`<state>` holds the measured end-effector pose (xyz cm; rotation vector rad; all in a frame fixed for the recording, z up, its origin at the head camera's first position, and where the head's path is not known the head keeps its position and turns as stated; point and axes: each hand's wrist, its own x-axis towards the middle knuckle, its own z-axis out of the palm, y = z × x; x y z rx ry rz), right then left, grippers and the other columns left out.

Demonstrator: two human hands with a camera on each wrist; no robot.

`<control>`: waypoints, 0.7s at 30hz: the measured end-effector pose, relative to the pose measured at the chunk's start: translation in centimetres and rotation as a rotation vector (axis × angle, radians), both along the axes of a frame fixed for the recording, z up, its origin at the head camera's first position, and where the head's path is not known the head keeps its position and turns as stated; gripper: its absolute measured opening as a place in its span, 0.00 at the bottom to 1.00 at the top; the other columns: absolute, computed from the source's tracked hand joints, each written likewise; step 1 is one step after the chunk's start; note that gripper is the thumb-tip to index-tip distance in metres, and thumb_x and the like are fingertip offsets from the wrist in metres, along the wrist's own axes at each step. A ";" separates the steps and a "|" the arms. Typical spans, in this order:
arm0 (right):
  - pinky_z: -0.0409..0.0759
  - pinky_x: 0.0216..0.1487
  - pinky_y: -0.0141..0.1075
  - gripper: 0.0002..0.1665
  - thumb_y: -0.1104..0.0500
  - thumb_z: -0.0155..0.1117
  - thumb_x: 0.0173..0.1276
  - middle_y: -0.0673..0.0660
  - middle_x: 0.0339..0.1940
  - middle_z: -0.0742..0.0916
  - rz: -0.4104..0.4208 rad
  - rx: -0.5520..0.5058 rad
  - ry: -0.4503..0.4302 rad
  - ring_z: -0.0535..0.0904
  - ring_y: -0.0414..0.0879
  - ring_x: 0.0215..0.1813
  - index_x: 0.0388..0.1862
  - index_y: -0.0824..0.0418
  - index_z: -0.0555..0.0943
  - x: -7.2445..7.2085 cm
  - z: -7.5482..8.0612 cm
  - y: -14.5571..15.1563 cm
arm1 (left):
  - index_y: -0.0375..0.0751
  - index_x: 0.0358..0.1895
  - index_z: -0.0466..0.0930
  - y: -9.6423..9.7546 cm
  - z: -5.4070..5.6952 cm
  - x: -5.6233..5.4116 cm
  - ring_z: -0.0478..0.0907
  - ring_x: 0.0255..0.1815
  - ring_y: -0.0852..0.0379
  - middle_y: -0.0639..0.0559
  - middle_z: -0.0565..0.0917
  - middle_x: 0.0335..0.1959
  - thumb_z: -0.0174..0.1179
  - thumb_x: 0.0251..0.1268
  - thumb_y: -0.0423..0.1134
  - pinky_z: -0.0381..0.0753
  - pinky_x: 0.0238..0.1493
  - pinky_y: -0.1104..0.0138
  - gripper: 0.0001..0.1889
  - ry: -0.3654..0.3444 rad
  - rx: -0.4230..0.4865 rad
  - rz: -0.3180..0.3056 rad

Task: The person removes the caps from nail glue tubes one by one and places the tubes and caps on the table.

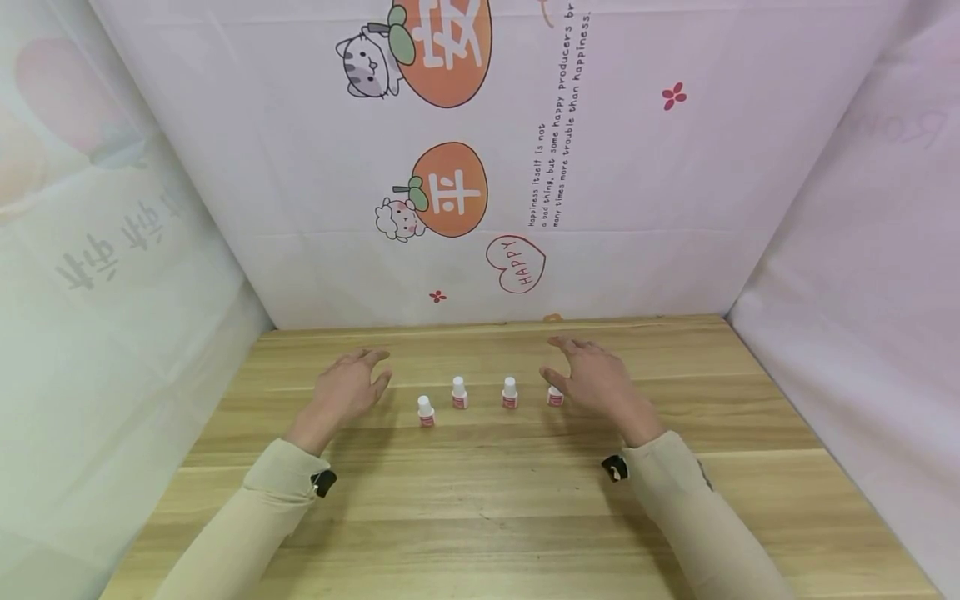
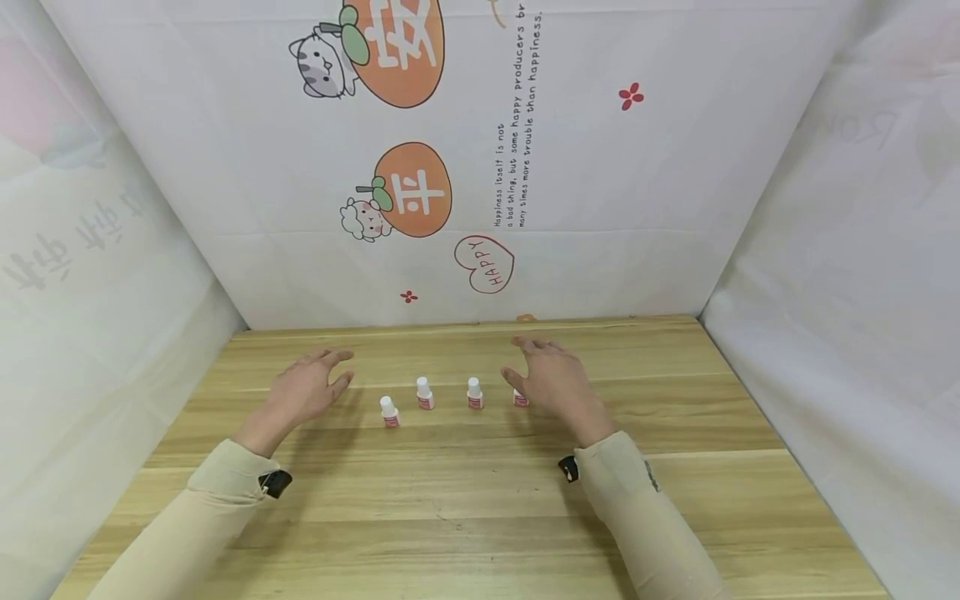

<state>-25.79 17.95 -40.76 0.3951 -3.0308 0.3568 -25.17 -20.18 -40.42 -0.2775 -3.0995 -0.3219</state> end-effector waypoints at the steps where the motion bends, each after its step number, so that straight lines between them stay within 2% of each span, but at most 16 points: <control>1: 0.75 0.65 0.64 0.39 0.37 0.57 0.73 0.63 0.72 0.75 0.000 -0.003 0.002 0.72 0.65 0.70 0.76 0.52 0.65 0.0 0.0 0.0 | 0.46 0.73 0.68 0.0 0.0 0.0 0.67 0.71 0.30 0.34 0.68 0.73 0.48 0.78 0.51 0.75 0.63 0.36 0.26 -0.003 0.004 0.000; 6: 0.76 0.64 0.63 0.38 0.37 0.58 0.72 0.63 0.71 0.76 0.007 -0.011 0.019 0.74 0.65 0.69 0.75 0.53 0.68 0.1 0.1 -0.3 | 0.45 0.72 0.69 0.0 0.1 0.2 0.69 0.70 0.30 0.33 0.68 0.72 0.49 0.77 0.48 0.76 0.63 0.37 0.25 -0.019 0.027 -0.018; 12: 0.76 0.65 0.63 0.38 0.37 0.57 0.72 0.62 0.72 0.76 0.009 -0.012 0.018 0.73 0.65 0.70 0.75 0.52 0.69 0.2 0.1 -0.6 | 0.45 0.71 0.70 0.0 0.1 0.3 0.75 0.64 0.31 0.32 0.70 0.71 0.52 0.76 0.44 0.83 0.52 0.43 0.23 -0.020 0.028 -0.035; 21: 0.76 0.65 0.61 0.37 0.38 0.59 0.72 0.62 0.72 0.76 0.024 -0.021 0.025 0.75 0.64 0.69 0.73 0.53 0.70 0.3 0.0 -0.8 | 0.43 0.68 0.73 0.0 -0.1 0.4 0.75 0.66 0.35 0.37 0.75 0.69 0.54 0.75 0.43 0.78 0.62 0.42 0.22 -0.011 0.041 -0.059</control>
